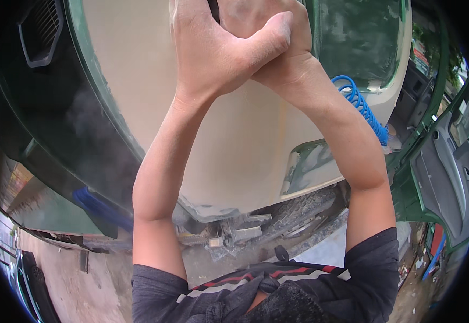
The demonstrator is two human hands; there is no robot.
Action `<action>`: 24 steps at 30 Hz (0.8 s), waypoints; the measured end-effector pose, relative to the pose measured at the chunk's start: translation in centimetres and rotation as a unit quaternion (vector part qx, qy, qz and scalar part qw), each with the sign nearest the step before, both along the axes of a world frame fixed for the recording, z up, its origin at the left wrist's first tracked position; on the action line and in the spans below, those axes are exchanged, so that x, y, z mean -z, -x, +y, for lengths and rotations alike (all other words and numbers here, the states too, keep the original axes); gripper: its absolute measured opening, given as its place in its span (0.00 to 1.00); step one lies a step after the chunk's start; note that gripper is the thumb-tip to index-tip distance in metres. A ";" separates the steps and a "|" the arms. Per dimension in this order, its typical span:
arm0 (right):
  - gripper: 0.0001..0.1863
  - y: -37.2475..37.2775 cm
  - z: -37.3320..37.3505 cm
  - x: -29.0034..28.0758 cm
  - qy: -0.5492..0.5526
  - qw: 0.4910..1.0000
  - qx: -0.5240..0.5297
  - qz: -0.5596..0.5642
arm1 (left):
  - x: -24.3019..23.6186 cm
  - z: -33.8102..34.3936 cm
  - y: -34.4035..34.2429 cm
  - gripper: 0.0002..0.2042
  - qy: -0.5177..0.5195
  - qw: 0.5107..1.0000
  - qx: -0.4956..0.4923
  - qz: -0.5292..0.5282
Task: The person sands the surface of a green truck panel using an air-powered orbital sander, moving the tool across a light-colored repair area and occasionally touching the surface by hand.
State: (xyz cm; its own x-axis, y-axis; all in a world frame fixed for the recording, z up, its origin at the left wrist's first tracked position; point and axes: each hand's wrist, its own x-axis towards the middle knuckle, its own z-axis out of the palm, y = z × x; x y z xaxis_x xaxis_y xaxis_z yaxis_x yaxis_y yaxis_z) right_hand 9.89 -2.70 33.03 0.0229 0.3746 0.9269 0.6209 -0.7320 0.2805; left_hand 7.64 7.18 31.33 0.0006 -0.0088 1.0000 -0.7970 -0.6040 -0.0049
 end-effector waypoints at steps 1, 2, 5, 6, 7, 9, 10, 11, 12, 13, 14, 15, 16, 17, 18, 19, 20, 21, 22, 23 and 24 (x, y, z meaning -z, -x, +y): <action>0.04 -0.1 0.4 -0.7 -0.007 1.000 -0.007 -0.016 | -0.9 0.0 0.6 0.35 0.012 1.000 0.015 0.001; 0.08 -0.7 1.1 -1.6 -0.022 0.996 -0.025 -0.081 | -1.7 0.0 1.6 0.34 -0.009 1.000 -0.008 0.006; 0.15 -1.9 4.2 -5.5 -0.053 0.973 -0.068 -0.216 | -6.0 2.0 3.1 0.33 -0.008 0.999 -0.035 0.023; 0.18 0.0 1.0 -7.8 0.008 0.984 -0.003 -0.180 | -8.9 0.9 2.2 0.33 -0.015 1.000 -0.005 0.004; 0.20 -1.3 0.7 -9.4 -0.014 0.982 -0.016 -0.186 | -10.8 0.8 0.5 0.33 -0.020 1.000 0.007 -0.003; 0.19 -0.8 0.9 -13.4 -0.028 0.999 0.007 -0.021 | -13.6 1.0 -0.1 0.32 -0.004 1.000 0.010 -0.009; 0.17 -1.0 0.8 -12.7 -0.028 0.999 -0.009 -0.029 | -12.5 1.1 0.4 0.33 -0.008 1.000 0.005 -0.004; 0.15 -1.1 0.6 -11.5 -0.027 0.998 -0.022 -0.051 | -11.1 0.5 1.1 0.33 -0.010 1.000 0.002 0.000; 0.12 -1.7 0.2 -9.2 -0.024 0.997 -0.036 -0.067 | -8.3 0.0 1.2 0.34 -0.018 1.000 0.000 0.005; 0.10 -2.4 -0.4 -6.4 -0.022 0.995 -0.054 -0.080 | -5.0 -0.5 0.9 0.34 -0.034 0.999 -0.003 0.004; 0.08 -2.3 2.5 -2.3 -0.037 0.988 -0.128 -0.077 | -1.5 1.8 2.4 0.35 -0.055 0.996 -0.064 0.007; 0.06 -1.2 3.0 1.6 -0.059 0.982 -0.166 -0.067 | 1.4 2.3 3.4 0.35 -0.074 0.993 -0.091 -0.001; 0.07 -0.6 1.8 5.8 -0.084 0.982 -0.164 -0.045 | 3.9 1.5 3.0 0.36 -0.084 0.993 -0.084 -0.011; 0.08 0.6 1.8 10.0 -0.113 0.976 -0.183 -0.023 | 5.9 1.6 3.4 0.36 -0.089 0.992 -0.093 -0.015; 0.08 1.2 0.5 12.9 -0.095 0.980 -0.172 0.000 | 6.9 0.8 2.9 0.37 -0.092 0.992 -0.082 -0.019; 0.09 1.2 -0.4 14.1 -0.083 0.983 -0.163 0.024 | 7.2 0.1 2.4 0.38 -0.094 0.993 -0.072 -0.022; 0.09 0.6 -0.9 13.8 -0.085 0.984 -0.155 0.017 | 7.1 -0.4 1.9 0.38 -0.089 0.993 -0.071 -0.016; 0.09 0.8 -1.0 13.8 -0.074 0.984 -0.163 0.013 | 7.4 -0.5 2.0 0.38 -0.084 0.994 -0.074 -0.002; 0.09 0.9 -1.1 13.6 -0.063 0.983 -0.170 0.008 | 7.5 -0.6 2.0 0.39 -0.078 0.994 -0.077 0.011; 0.09 0.7 -1.1 12.4 -0.065 0.984 -0.166 0.010 | 7.6 -0.7 2.0 0.39 -0.072 0.994 -0.079 0.025; 0.09 0.5 -0.6 10.7 -0.084 0.982 -0.171 0.003 | 8.2 -0.3 2.2 0.40 -0.061 0.993 -0.088 0.044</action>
